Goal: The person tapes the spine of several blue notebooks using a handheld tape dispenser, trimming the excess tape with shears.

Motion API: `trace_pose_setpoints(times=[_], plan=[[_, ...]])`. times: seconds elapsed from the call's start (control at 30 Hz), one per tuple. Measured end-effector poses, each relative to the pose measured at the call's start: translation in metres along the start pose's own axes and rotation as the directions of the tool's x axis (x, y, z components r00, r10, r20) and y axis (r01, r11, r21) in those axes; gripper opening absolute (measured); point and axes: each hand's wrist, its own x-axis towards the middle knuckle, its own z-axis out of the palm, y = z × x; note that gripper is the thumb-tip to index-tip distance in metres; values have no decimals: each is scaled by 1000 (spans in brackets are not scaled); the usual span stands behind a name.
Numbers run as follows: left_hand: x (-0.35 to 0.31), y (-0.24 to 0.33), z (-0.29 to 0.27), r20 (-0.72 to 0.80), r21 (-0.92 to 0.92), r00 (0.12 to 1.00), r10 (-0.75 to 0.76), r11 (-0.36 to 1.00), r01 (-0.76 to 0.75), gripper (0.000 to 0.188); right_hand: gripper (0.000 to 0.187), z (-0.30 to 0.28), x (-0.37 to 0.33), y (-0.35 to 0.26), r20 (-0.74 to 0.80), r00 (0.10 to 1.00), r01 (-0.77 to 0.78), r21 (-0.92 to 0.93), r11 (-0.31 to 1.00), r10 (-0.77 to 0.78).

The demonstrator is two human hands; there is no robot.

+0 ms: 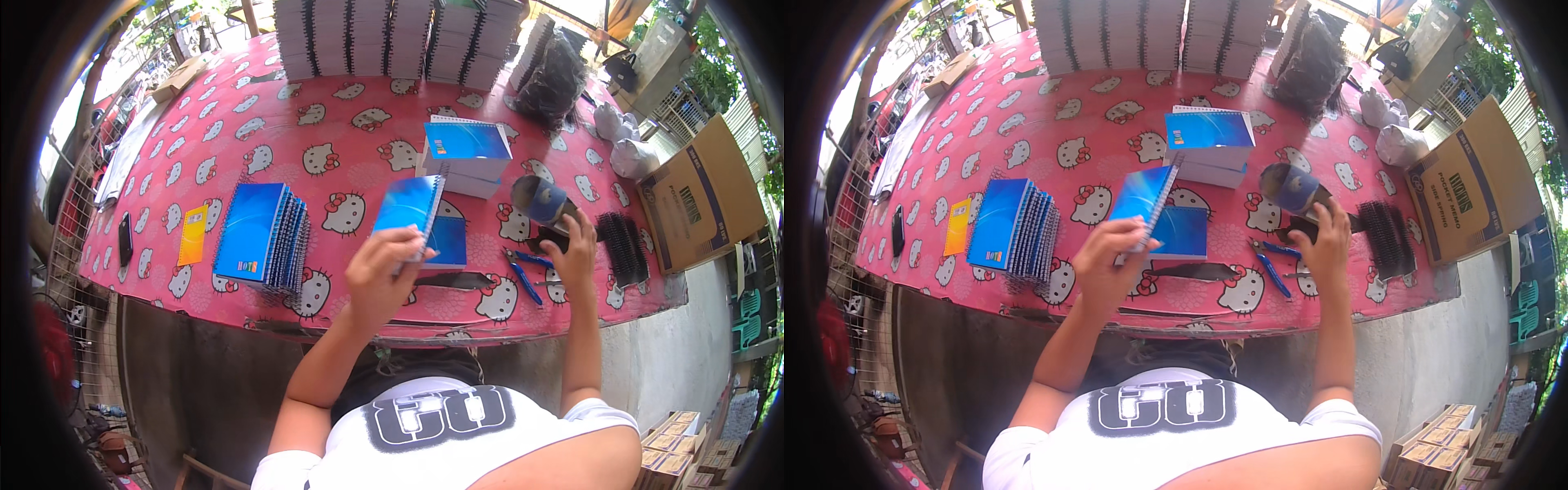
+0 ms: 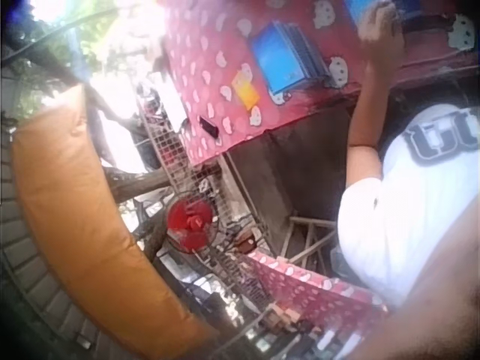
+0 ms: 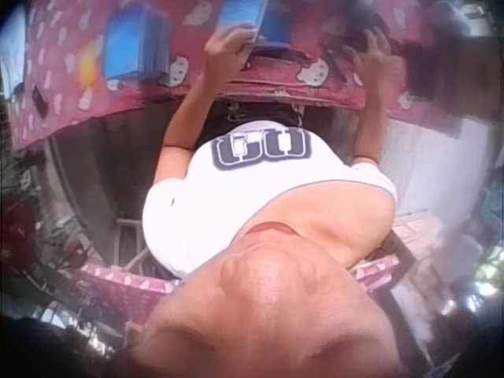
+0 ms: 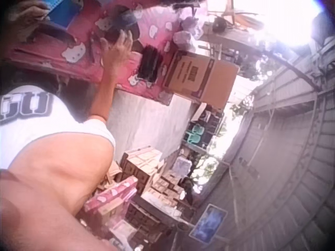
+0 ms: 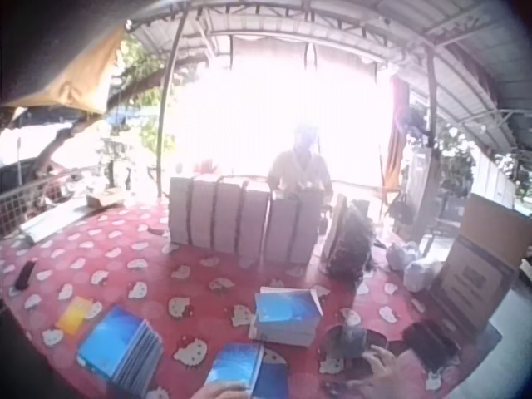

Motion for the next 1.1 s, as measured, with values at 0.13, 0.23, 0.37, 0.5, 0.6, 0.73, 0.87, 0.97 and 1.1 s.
trace_pose_setpoints(times=[0.13, 0.23, 0.37, 0.5, 0.6, 0.73, 0.87, 0.97, 1.1], plan=[[-23, 9, 1, 305, 192, 952, 17, 978, -79, 30, 54, -5, -46, -48, 302, 951, 23, 138, 990, -64], [-33, 3, 1, 326, 188, 945, -22, 981, -42, 33, 50, 5, -56, -52, 219, 975, 8, 82, 997, -26], [-36, -7, 3, 160, 117, 983, -96, 990, 77, 19, 37, -18, -39, -91, 215, 976, -62, 409, 910, -30], [-22, 9, 12, -1, 32, 981, -196, 980, 196, 18, 39, -32, -28, -140, 187, 954, 84, 580, 811, -232], [-27, 11, 12, -4, 5, 961, -277, 961, 277, 22, 41, -29, -22, -155, 174, 942, 142, 567, 812, -286], [-35, 4, 14, -5, 47, 972, -235, 971, 235, 23, 41, -26, -20, -163, 146, 928, 226, 506, 832, -341], [-38, 5, 19, -32, -5, 976, -216, 976, 216, 22, 36, -23, -23, -165, 217, 934, 103, 599, 794, -285], [-42, 0, 19, -17, -38, 993, -117, 992, 116, 21, 34, -18, -28, -160, 463, 874, -296, 750, 592, -149], [-31, 3, 13, 54, 97, 997, 63, 993, -68, 23, 34, -9, -34, -140, 807, 581, -801, 590, 104, -106]])
